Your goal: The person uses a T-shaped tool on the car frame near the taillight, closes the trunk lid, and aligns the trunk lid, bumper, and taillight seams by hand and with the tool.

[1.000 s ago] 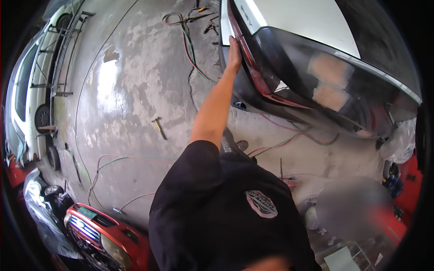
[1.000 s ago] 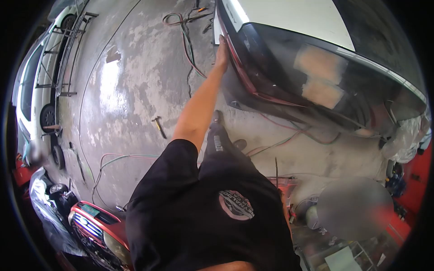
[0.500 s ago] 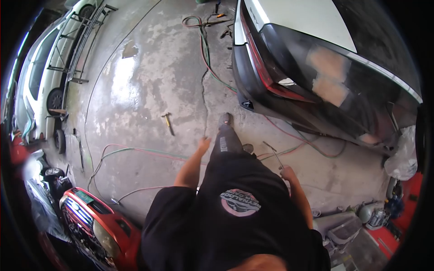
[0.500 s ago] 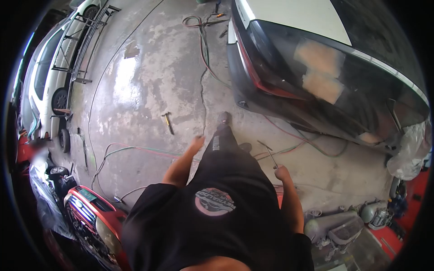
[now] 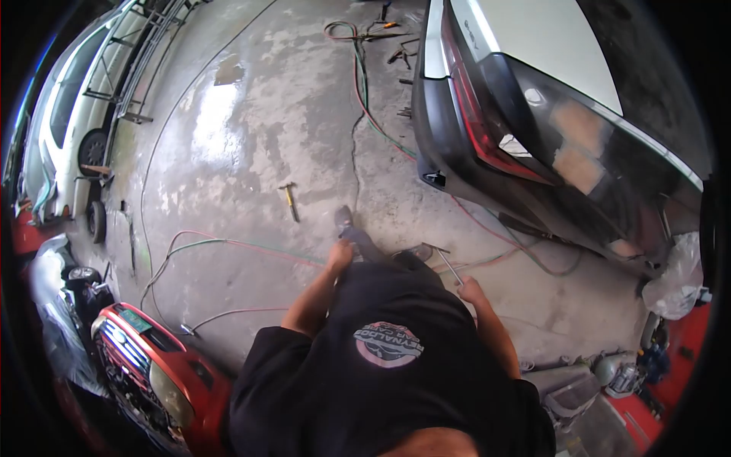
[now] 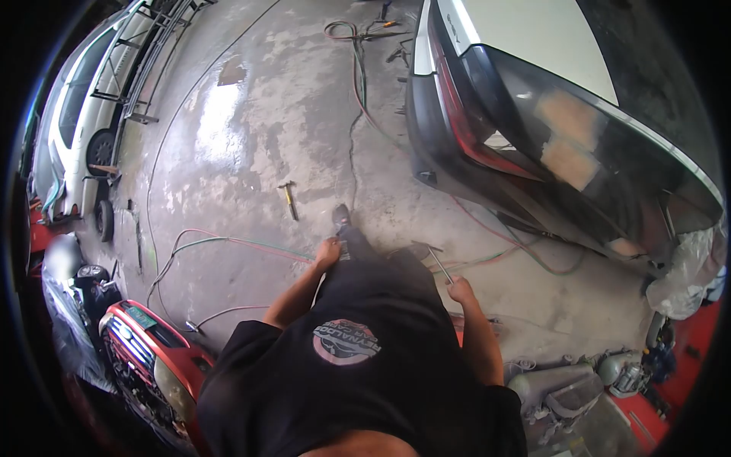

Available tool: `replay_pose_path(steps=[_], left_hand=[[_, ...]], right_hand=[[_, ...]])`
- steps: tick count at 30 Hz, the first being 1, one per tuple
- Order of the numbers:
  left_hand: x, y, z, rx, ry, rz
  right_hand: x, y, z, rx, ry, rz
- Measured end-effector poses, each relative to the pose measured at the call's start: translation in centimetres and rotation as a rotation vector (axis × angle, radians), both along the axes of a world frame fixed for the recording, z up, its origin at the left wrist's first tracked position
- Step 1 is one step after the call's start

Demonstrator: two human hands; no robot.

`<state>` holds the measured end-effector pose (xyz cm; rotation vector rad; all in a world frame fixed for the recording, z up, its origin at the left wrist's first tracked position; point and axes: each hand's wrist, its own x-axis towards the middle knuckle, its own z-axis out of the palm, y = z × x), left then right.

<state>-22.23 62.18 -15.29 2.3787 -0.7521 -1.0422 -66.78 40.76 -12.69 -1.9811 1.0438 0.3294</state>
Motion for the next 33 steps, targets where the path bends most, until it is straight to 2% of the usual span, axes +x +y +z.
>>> replay_pose_path(steps=[1, 4, 7, 8, 9, 11, 12, 13, 15, 17, 19, 22, 25, 28, 31, 32, 33], left_hand=[[0.6, -2.1, 1.0, -0.017, 0.064, 0.022], [3.5, -6.0, 4.4, -0.150, 0.251, 0.061], [7.6, -6.0, 3.9, -0.281, 0.304, 0.010], [8.8, -5.6, 3.5, -0.317, 0.305, -0.016], [10.2, -4.7, 2.6, -0.244, 0.334, -0.075], [13.7, -3.2, 0.6, -0.118, 0.378, -0.181], [15.2, -3.2, 4.0, -0.138, 0.348, -0.182], [16.5, -3.0, 4.3, -0.133, 0.405, -0.168], [19.3, -3.2, 4.6, -0.119, 0.508, -0.146], [21.3, -4.4, 7.5, -0.195, 0.724, 0.008], [22.8, -5.5, 9.5, -0.312, 0.971, 0.150], [25.0, -6.8, 11.0, -0.537, 1.388, 0.370], [27.4, -7.9, 12.0, -0.592, 1.476, 0.426], [29.9, -9.1, 11.3, -0.528, 1.365, 0.463], [33.2, -11.5, 12.3, -0.565, 1.285, 0.471], [34.8, -12.4, 12.6, -0.589, 1.298, 0.501], [36.4, -13.2, 12.4, -0.606, 1.243, 0.510]], right_hand=[[0.2, 0.4, 0.4, -0.058, -0.033, 0.046], [1.9, 1.7, 0.3, 0.119, 0.114, -0.190], [7.1, 2.1, 0.5, 0.081, 0.110, -0.186], [10.3, 1.9, 1.6, -0.047, 0.008, -0.089], [14.5, 2.1, 3.7, -0.171, -0.085, 0.017], [22.2, 2.3, 5.8, -0.014, 0.028, -0.141], [25.0, 2.2, 4.7, 0.048, -0.039, -0.153], [27.8, 2.3, 3.6, 0.111, -0.111, -0.170], [35.7, 1.6, 6.7, 0.192, -0.113, -0.117], [41.6, 0.8, 9.0, 0.009, -0.255, 0.119], [47.0, 0.3, 12.8, -0.009, -0.181, 0.206], [50.6, 0.3, 13.5, -0.034, -0.173, 0.298], [53.0, -0.6, 12.3, 0.000, -0.259, 0.288], [55.3, -1.6, 12.7, 0.091, -0.206, 0.270], [57.5, -4.3, 12.1, 0.114, -0.277, 0.272], [57.7, -5.5, 10.0, 0.005, -0.376, 0.230], [58.7, -7.4, 11.1, -0.015, -0.432, 0.136]])
